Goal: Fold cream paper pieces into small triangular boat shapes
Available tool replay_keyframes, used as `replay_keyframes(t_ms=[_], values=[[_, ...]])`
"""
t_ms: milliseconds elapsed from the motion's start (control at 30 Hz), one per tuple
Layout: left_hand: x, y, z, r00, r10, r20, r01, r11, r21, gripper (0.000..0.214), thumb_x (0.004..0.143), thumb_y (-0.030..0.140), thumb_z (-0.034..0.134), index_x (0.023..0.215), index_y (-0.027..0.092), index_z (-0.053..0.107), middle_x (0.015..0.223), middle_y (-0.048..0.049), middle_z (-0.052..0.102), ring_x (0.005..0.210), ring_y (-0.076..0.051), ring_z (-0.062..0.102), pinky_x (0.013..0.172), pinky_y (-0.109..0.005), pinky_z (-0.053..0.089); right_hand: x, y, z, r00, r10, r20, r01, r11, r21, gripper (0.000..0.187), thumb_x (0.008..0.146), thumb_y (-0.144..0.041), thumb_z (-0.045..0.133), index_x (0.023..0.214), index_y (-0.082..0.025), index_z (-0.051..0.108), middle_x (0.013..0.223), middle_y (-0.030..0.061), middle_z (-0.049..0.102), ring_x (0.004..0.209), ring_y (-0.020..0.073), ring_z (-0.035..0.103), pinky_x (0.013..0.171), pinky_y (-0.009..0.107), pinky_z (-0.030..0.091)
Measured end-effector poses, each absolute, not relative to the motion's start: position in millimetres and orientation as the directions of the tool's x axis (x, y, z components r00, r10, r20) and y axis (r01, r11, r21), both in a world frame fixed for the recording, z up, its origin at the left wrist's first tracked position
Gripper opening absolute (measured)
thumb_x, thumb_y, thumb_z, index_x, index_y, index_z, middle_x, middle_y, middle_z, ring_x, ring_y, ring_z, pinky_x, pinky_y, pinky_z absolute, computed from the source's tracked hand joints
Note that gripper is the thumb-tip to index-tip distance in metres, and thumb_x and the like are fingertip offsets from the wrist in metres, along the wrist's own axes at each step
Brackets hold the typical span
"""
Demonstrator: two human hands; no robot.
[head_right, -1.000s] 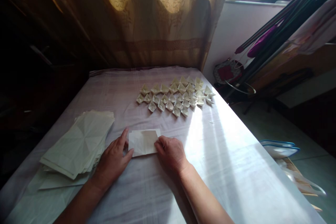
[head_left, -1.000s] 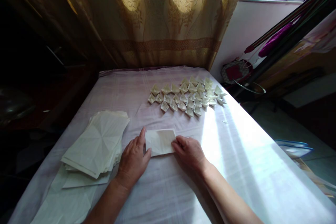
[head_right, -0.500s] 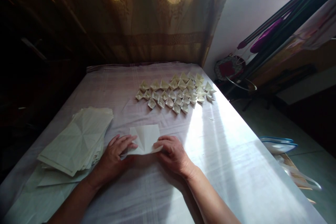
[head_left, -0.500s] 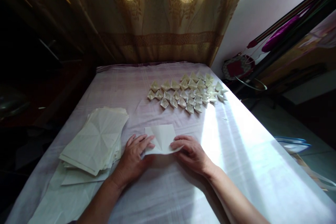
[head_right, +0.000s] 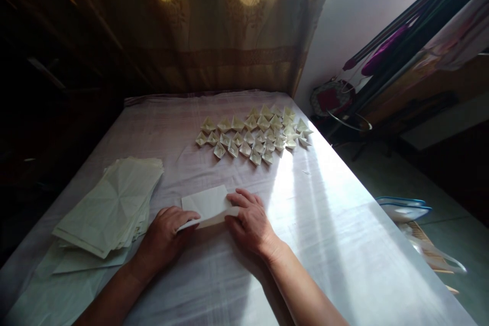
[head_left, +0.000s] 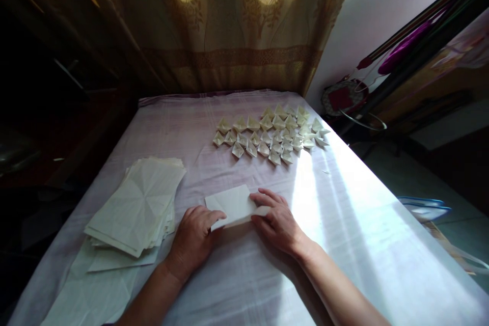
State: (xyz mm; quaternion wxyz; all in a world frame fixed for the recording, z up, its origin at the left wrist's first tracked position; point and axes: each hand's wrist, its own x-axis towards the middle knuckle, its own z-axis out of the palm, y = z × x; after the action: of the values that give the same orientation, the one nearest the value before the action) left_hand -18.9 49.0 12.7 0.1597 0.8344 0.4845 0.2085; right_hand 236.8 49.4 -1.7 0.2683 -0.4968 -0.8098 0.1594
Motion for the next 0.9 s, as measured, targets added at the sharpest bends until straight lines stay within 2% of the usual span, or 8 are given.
replay_keyframes(t_ms=[67,167,267,333,400,500,667,900], values=[[-16,49,10,0.351,0.922,0.161,0.807,-0.386,0.448,0.03,0.092,0.035,0.056,0.117,0.022,0.066,0.089,-0.0055,0.073,0.082,-0.023,0.066,0.08,-0.037,0.048,232,50,-6,-0.309,0.905,0.291,0.745,0.421,-0.518,0.019,0.089,-0.023,0.057,0.089,-0.026,0.076,0.124,0.0051,0.068,0.131,0.031,0.048,0.102,0.051,0.04],[-11,48,8,0.255,0.957,0.142,0.871,-0.291,0.396,0.063,0.088,0.031,0.06,0.147,0.016,0.04,0.082,-0.0033,0.069,0.081,-0.025,0.065,0.081,-0.039,0.049,226,52,-11,-0.227,0.924,0.309,0.784,0.361,-0.505,0.024,0.089,-0.026,0.059,0.069,-0.023,0.072,0.121,0.0062,0.069,0.13,0.0328,0.049,0.102,0.052,0.041],[-8,45,8,0.213,0.962,0.172,0.897,-0.263,0.356,0.081,0.086,0.028,0.062,0.155,0.015,0.021,0.083,-0.0026,0.067,0.081,-0.025,0.065,0.083,-0.04,0.05,222,53,-11,-0.198,0.927,0.317,0.823,0.333,-0.461,0.031,0.088,-0.028,0.062,0.058,-0.022,0.065,0.121,0.0076,0.069,0.129,0.0343,0.049,0.099,0.053,0.043],[-7,42,10,0.214,0.947,0.239,0.909,-0.283,0.306,0.08,0.084,0.027,0.065,0.154,0.019,0.027,0.101,-0.0084,0.068,0.096,-0.028,0.063,0.088,-0.043,0.049,221,55,-8,-0.217,0.924,0.316,0.835,0.343,-0.43,0.029,0.087,-0.028,0.064,0.058,-0.022,0.065,0.119,0.0072,0.069,0.129,0.0339,0.049,0.097,0.051,0.043],[-5,40,11,0.247,0.917,0.314,0.911,-0.33,0.248,0.065,0.083,0.024,0.066,0.145,0.024,0.045,0.128,-0.0144,0.06,0.12,-0.034,0.054,0.099,-0.049,0.045,220,57,-5,-0.249,0.919,0.306,0.837,0.363,-0.409,0.028,0.087,-0.028,0.066,0.06,-0.022,0.065,0.119,0.0067,0.069,0.13,0.0341,0.049,0.097,0.051,0.043],[-1,37,11,0.394,0.851,0.349,0.853,-0.48,0.207,0.042,0.089,0.023,0.059,0.13,0.028,0.06,0.15,-0.01,0.046,0.141,-0.034,0.036,0.114,-0.055,0.031,221,60,-1,-0.283,0.916,0.284,0.838,0.38,-0.392,0.024,0.086,-0.029,0.068,0.063,-0.022,0.067,0.12,0.0067,0.069,0.132,0.0347,0.047,0.099,0.052,0.04],[5,37,2,0.62,0.741,0.259,0.718,-0.668,0.194,0.049,0.096,0.04,0.053,0.142,0.026,0.049,0.148,-0.0052,0.052,0.142,-0.025,0.039,0.122,-0.05,0.018,223,62,-2,-0.325,0.904,0.278,0.819,0.416,-0.395,0.022,0.088,-0.03,0.067,0.066,-0.023,0.068,0.122,0.0068,0.067,0.134,0.0326,0.045,0.102,0.05,0.038],[6,29,-5,0.624,0.746,0.233,0.732,-0.662,0.16,0.047,0.098,0.039,0.051,0.143,0.026,0.049,0.145,-0.0042,0.056,0.138,-0.022,0.046,0.119,-0.043,0.028,223,60,-12,-0.226,0.907,0.355,0.812,0.377,-0.446,0.021,0.087,-0.03,0.065,0.068,-0.022,0.062,0.122,0.0092,0.068,0.129,0.0326,0.049,0.1,0.05,0.041]])
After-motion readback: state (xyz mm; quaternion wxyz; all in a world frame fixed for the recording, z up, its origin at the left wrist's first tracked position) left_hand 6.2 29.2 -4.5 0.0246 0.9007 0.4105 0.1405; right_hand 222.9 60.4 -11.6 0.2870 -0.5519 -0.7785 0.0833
